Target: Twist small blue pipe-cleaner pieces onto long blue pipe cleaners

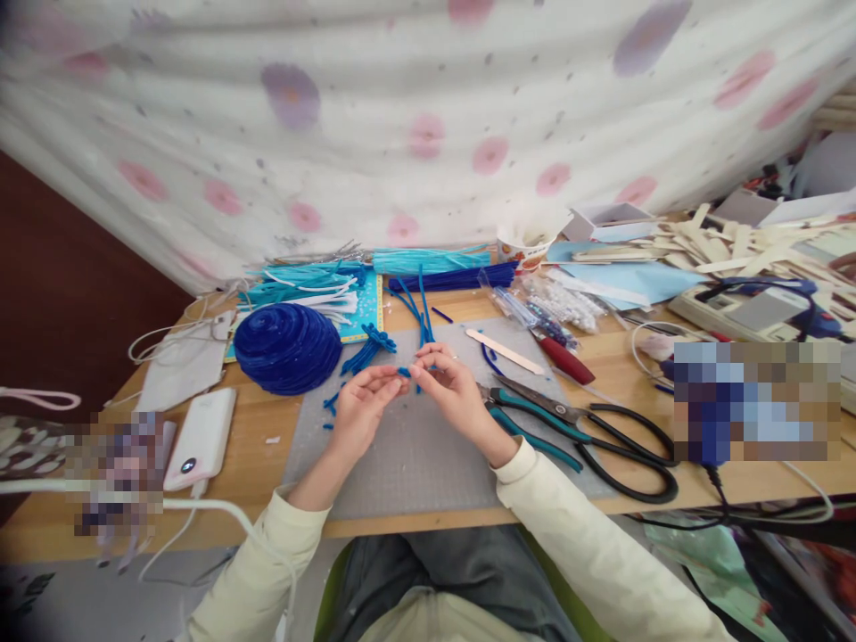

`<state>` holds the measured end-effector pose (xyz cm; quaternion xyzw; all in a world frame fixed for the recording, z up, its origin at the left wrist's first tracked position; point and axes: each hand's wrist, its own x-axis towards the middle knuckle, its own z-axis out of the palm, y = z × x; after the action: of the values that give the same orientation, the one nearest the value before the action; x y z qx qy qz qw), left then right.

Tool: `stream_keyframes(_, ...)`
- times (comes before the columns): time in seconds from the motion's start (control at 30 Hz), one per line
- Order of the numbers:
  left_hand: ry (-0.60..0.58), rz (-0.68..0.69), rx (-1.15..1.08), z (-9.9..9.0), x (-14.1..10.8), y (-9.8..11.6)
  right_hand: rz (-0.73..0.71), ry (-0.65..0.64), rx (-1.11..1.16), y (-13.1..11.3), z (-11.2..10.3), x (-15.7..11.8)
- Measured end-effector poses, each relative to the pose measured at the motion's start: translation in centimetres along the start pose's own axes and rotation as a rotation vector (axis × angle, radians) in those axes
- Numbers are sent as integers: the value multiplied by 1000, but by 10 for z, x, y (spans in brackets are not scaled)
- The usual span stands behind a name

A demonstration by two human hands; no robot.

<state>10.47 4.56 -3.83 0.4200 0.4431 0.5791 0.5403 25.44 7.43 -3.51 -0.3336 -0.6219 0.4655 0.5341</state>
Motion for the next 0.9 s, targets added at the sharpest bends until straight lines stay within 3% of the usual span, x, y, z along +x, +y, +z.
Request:
stream_keyframes(0.2, 88, -61, -122, 2, 1, -5, -19, -12, -40, 4, 5, -4)
stream_keyframes(0.53, 124, 30, 63, 3, -2, 3, -305, -16, -482, -3, 3, -7)
stream_keyframes(0.9, 130, -4, -8, 6, -2, -3, -308, 84, -506, -1, 12, -14)
